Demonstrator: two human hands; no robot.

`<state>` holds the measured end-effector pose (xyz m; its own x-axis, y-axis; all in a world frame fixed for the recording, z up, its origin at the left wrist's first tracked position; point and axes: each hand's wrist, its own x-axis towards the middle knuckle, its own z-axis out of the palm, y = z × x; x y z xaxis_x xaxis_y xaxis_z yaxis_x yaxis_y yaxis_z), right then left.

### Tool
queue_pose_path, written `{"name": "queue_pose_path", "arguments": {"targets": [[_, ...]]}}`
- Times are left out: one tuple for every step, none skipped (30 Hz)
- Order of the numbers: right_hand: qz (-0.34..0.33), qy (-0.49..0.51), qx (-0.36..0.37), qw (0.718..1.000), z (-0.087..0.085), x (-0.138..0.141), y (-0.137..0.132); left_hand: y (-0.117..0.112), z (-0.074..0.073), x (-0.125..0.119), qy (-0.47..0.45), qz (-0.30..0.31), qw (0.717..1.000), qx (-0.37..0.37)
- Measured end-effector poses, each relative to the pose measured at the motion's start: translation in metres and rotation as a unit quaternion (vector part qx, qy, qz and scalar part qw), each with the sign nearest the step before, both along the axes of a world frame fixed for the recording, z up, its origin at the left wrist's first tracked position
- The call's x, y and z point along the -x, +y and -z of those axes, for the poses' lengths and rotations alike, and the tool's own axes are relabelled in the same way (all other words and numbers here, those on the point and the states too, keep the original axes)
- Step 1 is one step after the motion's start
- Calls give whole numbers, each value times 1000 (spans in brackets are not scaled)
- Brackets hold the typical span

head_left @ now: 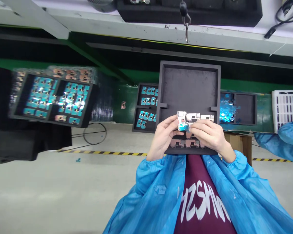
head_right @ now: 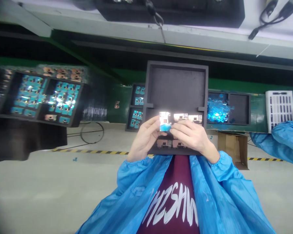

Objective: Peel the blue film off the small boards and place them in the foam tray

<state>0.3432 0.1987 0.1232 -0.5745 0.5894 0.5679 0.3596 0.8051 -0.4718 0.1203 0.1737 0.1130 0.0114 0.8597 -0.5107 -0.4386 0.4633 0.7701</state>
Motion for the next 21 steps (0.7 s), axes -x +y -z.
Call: {"name": "queue_pose_path", "arguments": {"targets": [[-11,1,3,1000,-1,0,-3,-1,1,2,10,-11,1000,-2],[-18,7,5,1000,-1,1,-6,-1,1,4,29,-22,999,-9],[-20,21,9,1000,-1,1,-10,-2,0,7,58,-35,997,-22],[-17,45,18,999,0,1,-13,-3,-1,11,100,-48,993,-40],[-5,73,31,997,1,0,-15,-4,-3,15,151,-54,985,-64],[19,104,48,993,2,-2,-17,-4,-5,20,207,-43,973,-91],[58,133,66,987,5,-6,-18,-5,-8,26,260,-9,958,-119],[111,158,84,977,8,-12,-18,-5,-9,31,307,45,940,-144],[175,178,103,963,13,-20,-17,-5,-10,36,346,110,917,-164],[242,192,123,943,19,-29,-14,-5,-9,40,375,176,893,-176],[308,202,143,919,27,-41,-10,-5,-8,42,397,232,869,-182],[366,207,162,893,36,-56,-4,-5,-6,42,414,272,849,-184],[417,208,179,867,48,-71,2,-5,-2,42,427,295,835,-185],[460,205,192,843,61,-88,10,-5,1,41,436,304,826,-186],[494,198,203,822,75,-106,18,-6,5,40,441,304,823,-190],[522,188,218,803,89,-123,26,-6,9,39,445,298,821,-197],[543,165,243,787,103,-139,33,-7,13,39,449,289,820,-206],[554,132,275,774,116,-154,39,-7,17,39,455,278,817,-218],[558,92,311,764,129,-166,45,-7,21,39,463,270,811,-234],[556,49,344,755,141,-176,49,-7,25,39,471,265,803,-249],[552,7,370,747,152,-183,53,-6,28,39,481,261,794,-264]]}}
